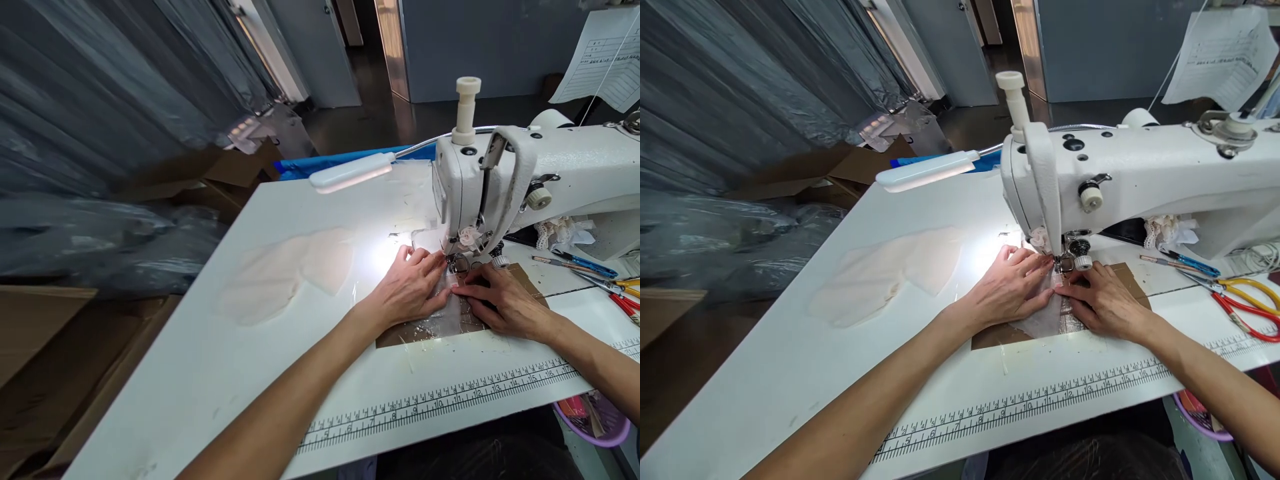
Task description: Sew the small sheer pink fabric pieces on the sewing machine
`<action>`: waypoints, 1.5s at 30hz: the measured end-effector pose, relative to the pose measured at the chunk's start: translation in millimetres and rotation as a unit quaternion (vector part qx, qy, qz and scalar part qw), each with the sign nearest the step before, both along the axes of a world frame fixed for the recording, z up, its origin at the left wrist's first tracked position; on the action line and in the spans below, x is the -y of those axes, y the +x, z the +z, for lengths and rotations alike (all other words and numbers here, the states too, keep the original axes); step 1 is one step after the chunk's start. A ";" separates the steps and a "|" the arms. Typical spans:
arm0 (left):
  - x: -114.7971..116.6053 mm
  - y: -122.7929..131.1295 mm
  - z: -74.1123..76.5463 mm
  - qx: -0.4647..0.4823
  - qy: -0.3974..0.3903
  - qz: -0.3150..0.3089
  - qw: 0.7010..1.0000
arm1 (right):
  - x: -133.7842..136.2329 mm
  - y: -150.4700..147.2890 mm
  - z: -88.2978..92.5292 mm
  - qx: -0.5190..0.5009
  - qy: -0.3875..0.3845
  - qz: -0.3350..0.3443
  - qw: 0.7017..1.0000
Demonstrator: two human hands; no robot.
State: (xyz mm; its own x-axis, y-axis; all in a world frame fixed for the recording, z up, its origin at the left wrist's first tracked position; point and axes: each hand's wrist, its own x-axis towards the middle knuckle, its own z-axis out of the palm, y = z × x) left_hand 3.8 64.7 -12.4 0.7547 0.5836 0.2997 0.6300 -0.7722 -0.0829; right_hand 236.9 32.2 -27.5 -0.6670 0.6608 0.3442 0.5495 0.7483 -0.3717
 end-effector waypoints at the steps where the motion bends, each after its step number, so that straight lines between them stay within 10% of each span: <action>1: 0.1 0.1 -1.7 0.018 0.012 -0.005 1.000 | -0.2 0.0 -0.3 0.000 0.003 0.001 1.000; 11: -0.2 -2.8 -6.4 0.117 0.066 -0.159 0.978 | -0.5 0.5 -0.2 0.018 0.017 -0.005 1.000; 34: -7.9 -3.2 -7.5 0.041 0.055 -0.052 0.996 | -2.1 -2.0 -2.5 0.028 -0.019 -0.035 0.999; 45: 8.3 -17.0 18.4 0.110 0.005 -0.117 0.987 | -15.2 17.8 32.8 -0.056 -0.235 -0.081 0.967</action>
State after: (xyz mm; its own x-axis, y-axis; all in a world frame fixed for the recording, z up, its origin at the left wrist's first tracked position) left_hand -13.1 56.4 6.1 0.7843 0.3976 0.4762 0.4380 -0.8985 0.0287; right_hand 254.7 47.4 5.3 -0.5169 0.8549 0.0444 0.5820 0.3890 -0.7141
